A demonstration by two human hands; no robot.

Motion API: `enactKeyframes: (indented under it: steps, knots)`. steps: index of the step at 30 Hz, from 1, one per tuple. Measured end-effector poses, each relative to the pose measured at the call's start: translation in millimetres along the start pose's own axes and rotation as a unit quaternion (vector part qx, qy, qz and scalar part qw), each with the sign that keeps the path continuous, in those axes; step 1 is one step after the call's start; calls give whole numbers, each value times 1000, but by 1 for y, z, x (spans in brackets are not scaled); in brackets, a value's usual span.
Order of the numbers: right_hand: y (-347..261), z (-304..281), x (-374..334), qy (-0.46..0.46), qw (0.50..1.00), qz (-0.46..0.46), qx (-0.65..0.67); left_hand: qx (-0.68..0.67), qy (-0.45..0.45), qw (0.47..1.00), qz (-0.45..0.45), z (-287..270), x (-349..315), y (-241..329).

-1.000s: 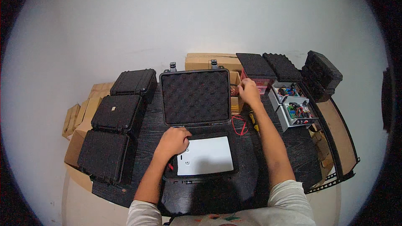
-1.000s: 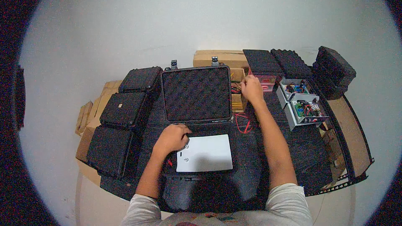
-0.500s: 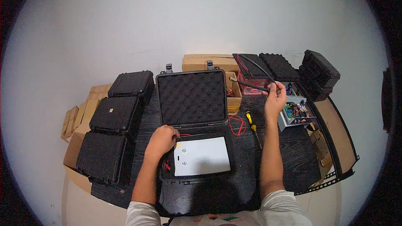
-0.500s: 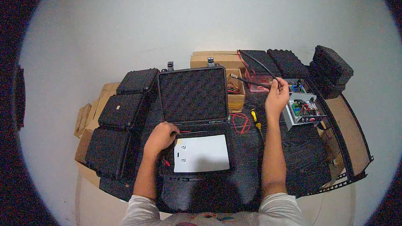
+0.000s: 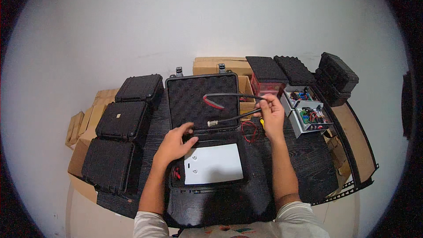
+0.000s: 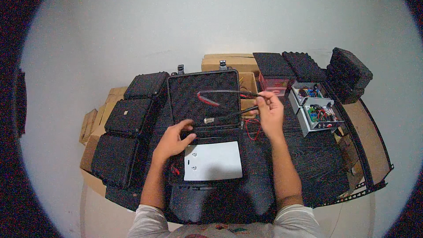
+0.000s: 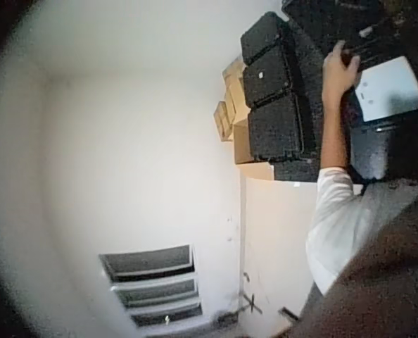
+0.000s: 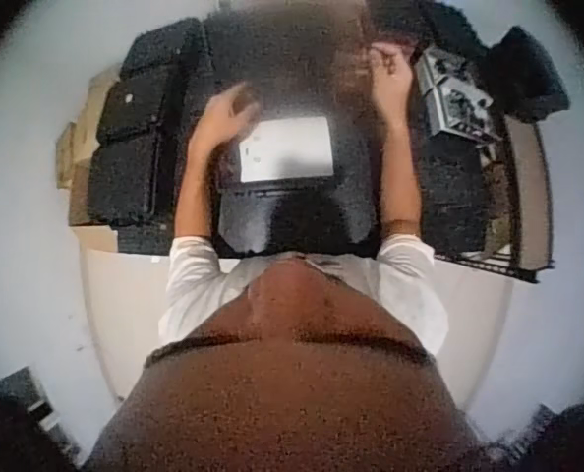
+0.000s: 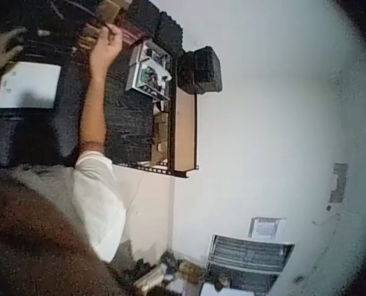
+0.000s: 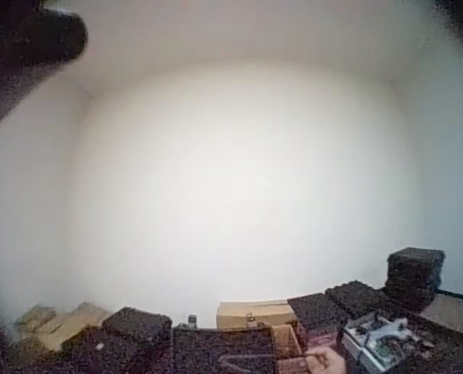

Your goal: The person inspects and handles electronic components and storage cases by hand.

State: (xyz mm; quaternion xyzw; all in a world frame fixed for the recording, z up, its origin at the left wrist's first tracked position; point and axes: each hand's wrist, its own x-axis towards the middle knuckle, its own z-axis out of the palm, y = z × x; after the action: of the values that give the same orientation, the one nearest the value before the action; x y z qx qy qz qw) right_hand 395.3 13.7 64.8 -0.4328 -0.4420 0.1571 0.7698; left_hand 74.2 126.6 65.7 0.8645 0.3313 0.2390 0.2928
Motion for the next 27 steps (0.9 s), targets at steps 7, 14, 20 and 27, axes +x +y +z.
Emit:
enactKeyframes:
  steps: [7, 14, 20, 27]
  knots:
    - [16, 29, -19, -120, 990, 75, -9, -315, 67, 946, 44, 23, 11, -31]
    - [32, 36, -26, -198, 973, 118, -7, -173, 32, 984, 8, 9, 7, -22]
    - [44, 31, -26, -272, 945, 181, -7, -39, -5, 998, 47, 5, 4, -18]
    - [41, 31, -24, -273, 939, 206, 30, 42, -11, 994, 102, 11, 3, -24]
